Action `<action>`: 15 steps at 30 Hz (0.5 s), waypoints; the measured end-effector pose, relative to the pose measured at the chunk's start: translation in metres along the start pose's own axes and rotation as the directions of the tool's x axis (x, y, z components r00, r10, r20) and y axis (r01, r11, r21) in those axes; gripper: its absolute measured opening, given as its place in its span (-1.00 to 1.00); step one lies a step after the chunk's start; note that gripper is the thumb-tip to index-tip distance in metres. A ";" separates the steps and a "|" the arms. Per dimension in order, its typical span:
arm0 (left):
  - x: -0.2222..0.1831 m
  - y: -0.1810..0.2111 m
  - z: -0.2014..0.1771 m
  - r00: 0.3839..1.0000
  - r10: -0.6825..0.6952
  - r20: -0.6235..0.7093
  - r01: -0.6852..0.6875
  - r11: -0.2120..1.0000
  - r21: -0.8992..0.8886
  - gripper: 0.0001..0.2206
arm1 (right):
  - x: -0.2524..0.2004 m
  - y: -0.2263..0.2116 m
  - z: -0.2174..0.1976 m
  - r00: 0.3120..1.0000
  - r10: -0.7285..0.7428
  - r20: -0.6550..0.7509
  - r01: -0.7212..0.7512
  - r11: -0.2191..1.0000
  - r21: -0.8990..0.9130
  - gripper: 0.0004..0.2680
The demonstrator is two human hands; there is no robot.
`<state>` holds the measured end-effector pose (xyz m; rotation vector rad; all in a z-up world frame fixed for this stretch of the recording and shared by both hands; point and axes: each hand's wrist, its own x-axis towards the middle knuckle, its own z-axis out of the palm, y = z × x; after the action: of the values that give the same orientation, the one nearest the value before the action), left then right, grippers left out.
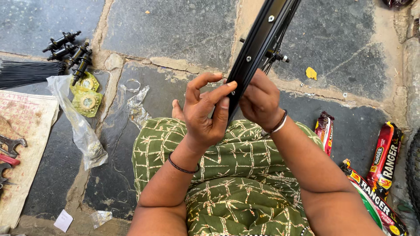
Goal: The person inserts spokes into a bicycle rim and fastens them to the hub by hand.
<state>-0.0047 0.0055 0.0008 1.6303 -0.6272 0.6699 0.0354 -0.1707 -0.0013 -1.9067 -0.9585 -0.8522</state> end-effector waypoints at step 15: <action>-0.004 -0.012 0.000 1.000 0.009 0.012 -0.009 1.000 0.029 -0.82 | 0.001 -0.027 0.008 0.918 0.395 -0.022 -0.326 0.786 0.525 -0.79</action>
<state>0.0012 0.0071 -0.0105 1.6605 -0.6361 0.6798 0.0147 -0.1535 0.0063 -1.4740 -0.6228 -0.4252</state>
